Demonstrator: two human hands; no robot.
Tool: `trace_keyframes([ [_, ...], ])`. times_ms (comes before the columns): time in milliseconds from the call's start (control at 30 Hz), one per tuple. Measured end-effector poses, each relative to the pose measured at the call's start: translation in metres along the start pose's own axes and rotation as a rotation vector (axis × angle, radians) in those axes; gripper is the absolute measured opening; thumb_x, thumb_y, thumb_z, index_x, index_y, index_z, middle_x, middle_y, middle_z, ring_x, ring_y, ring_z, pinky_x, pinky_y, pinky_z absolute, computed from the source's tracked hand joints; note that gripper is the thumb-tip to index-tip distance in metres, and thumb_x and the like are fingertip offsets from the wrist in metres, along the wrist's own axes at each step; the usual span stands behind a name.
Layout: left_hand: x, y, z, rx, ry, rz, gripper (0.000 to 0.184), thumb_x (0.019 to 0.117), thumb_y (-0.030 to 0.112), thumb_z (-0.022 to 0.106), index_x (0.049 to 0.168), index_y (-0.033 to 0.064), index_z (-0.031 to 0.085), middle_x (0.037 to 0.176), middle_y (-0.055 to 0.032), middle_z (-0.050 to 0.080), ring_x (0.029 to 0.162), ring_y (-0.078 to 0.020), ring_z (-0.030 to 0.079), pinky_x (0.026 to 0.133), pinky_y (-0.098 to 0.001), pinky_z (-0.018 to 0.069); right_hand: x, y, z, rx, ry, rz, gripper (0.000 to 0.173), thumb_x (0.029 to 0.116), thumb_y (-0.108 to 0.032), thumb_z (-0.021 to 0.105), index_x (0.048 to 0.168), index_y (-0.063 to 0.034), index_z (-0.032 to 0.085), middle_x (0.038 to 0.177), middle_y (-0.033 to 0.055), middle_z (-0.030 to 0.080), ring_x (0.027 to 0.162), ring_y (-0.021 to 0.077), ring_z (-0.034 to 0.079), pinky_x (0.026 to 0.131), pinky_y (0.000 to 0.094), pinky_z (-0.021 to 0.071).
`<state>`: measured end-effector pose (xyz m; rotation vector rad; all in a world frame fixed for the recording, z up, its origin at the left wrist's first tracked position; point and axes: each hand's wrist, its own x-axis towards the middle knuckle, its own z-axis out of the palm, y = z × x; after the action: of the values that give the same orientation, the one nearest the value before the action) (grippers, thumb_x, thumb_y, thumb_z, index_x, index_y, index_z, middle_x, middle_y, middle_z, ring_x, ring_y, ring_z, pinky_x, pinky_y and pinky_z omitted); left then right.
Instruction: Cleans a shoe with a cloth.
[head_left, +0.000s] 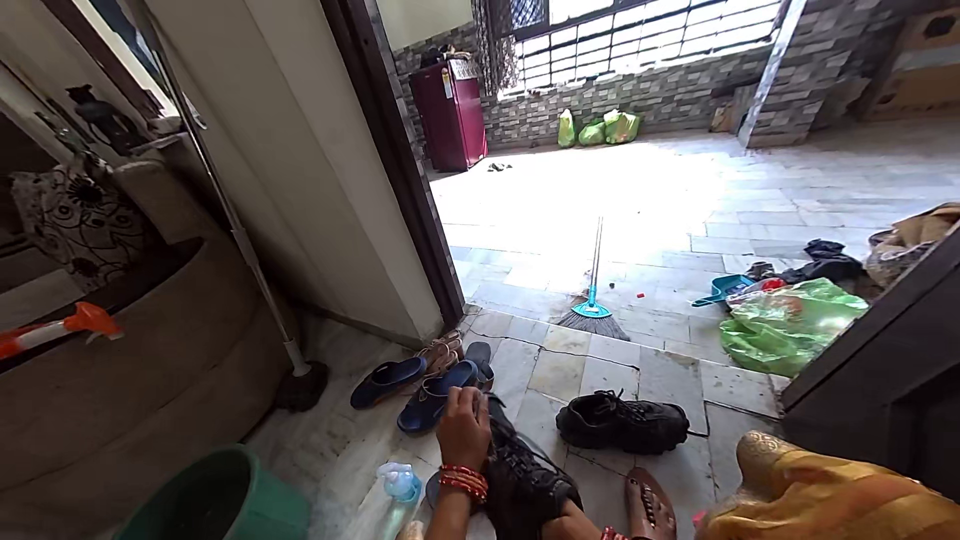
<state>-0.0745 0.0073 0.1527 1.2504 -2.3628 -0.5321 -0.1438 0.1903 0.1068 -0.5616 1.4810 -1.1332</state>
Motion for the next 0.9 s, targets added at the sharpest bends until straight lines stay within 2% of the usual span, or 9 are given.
trace_keyframes([
  [67, -0.015, 0.017, 0.005, -0.073, -0.203, -0.039, 0.038, 0.1065, 0.028, 0.054, 0.131, 0.0020, 0.067, 0.138, -0.0232, 0.060, 0.119, -0.0382, 0.066, 0.100, -0.0542, 0.0539, 0.007, -0.003, -0.003, 0.275, 0.178, -0.012, 0.035, 0.0680, 0.013, 0.061, 0.100, -0.0019, 0.056, 0.080, 0.0038, 0.063, 0.072, 0.0104, 0.063, 0.069, 0.0319, 0.0539],
  [133, -0.038, 0.035, 0.014, -0.080, -0.318, 0.015, 0.038, 0.1060, 0.028, 0.055, 0.133, 0.0036, 0.066, 0.139, -0.0218, 0.060, 0.120, -0.0373, 0.066, 0.100, -0.0530, 0.0546, 0.017, -0.008, -0.012, 0.536, 0.351, -0.047, 0.024, 0.0690, 0.014, 0.055, 0.078, -0.0079, 0.055, 0.065, 0.0018, 0.062, 0.058, 0.0099, 0.060, 0.057, 0.0306, 0.0525],
  [233, -0.072, 0.050, 0.028, -0.090, -0.245, 0.181, 0.032, 0.1007, 0.024, 0.062, 0.122, 0.0030, 0.072, 0.124, -0.0214, 0.067, 0.106, -0.0388, 0.071, 0.084, -0.0547, 0.0597, 0.024, -0.020, -0.038, 0.753, 0.529, -0.105, 0.032, 0.0739, 0.015, 0.047, 0.059, -0.0135, 0.047, 0.054, 0.0006, 0.058, 0.048, 0.0082, 0.056, 0.048, 0.0268, 0.0476],
  [433, -0.091, 0.039, 0.047, -0.082, 0.044, 0.376, 0.021, 0.0936, 0.014, 0.067, 0.106, -0.0003, 0.076, 0.106, -0.0196, 0.072, 0.086, -0.0365, 0.075, 0.064, -0.0499, 0.0618, 0.023, -0.029, -0.051, 0.792, 0.553, -0.142, 0.034, 0.0732, 0.015, 0.045, 0.056, -0.0149, 0.044, 0.051, -0.0003, 0.056, 0.045, 0.0068, 0.054, 0.045, 0.0241, 0.0450],
  [533, -0.076, 0.025, 0.055, -0.002, 0.269, 0.586, 0.021, 0.0909, 0.018, 0.064, 0.099, 0.0036, 0.078, 0.099, -0.0146, 0.074, 0.077, -0.0280, 0.075, 0.056, -0.0403, 0.0607, 0.014, -0.027, -0.035, 0.686, 0.387, -0.105, 0.028, 0.0665, 0.015, 0.050, 0.065, -0.0127, 0.051, 0.057, 0.0003, 0.060, 0.051, 0.0083, 0.058, 0.051, 0.0280, 0.0498],
  [600, -0.063, 0.019, 0.056, 0.036, 0.379, 0.638, 0.024, 0.0925, 0.022, 0.060, 0.097, 0.0059, 0.078, 0.099, -0.0128, 0.075, 0.076, -0.0261, 0.075, 0.056, -0.0385, 0.0603, 0.007, -0.020, -0.023, 0.471, 0.244, -0.103, 0.032, 0.0605, 0.011, 0.056, 0.087, -0.0078, 0.056, 0.069, 0.0000, 0.066, 0.062, 0.0074, 0.064, 0.060, 0.0290, 0.0555],
  [733, -0.040, -0.004, 0.034, 0.080, 0.381, 0.550, 0.026, 0.0923, 0.020, 0.061, 0.101, 0.0023, 0.079, 0.103, -0.0173, 0.075, 0.087, -0.0339, 0.076, 0.066, -0.0468, 0.0628, 0.004, -0.014, -0.008, -0.265, -0.015, -0.048, 0.026, 0.0814, -0.003, 0.068, 0.105, 0.0071, 0.064, 0.095, 0.0155, 0.068, 0.091, 0.0221, 0.066, 0.085, 0.0439, 0.0520],
  [800, -0.030, -0.014, 0.017, 0.127, 0.391, 0.434, 0.025, 0.0936, 0.016, 0.062, 0.104, -0.0006, 0.078, 0.107, -0.0214, 0.074, 0.094, -0.0385, 0.075, 0.072, -0.0514, 0.0626, 0.003, -0.025, -0.003, -0.591, -0.157, -0.031, 0.029, 0.0935, -0.011, 0.064, 0.111, 0.0120, 0.066, 0.108, 0.0281, 0.068, 0.107, 0.0369, 0.066, 0.097, 0.0544, 0.0484],
  [900, -0.017, -0.029, -0.004, 0.211, 0.555, 0.352, 0.024, 0.0924, 0.013, 0.064, 0.104, -0.0018, 0.078, 0.102, -0.0240, 0.073, 0.087, -0.0402, 0.074, 0.068, -0.0497, 0.0615, -0.003, -0.045, 0.008, -0.856, -0.295, -0.102, 0.034, 0.0986, -0.011, 0.057, 0.120, 0.0156, 0.062, 0.120, 0.0375, 0.062, 0.120, 0.0489, 0.058, 0.105, 0.0605, 0.0410],
])
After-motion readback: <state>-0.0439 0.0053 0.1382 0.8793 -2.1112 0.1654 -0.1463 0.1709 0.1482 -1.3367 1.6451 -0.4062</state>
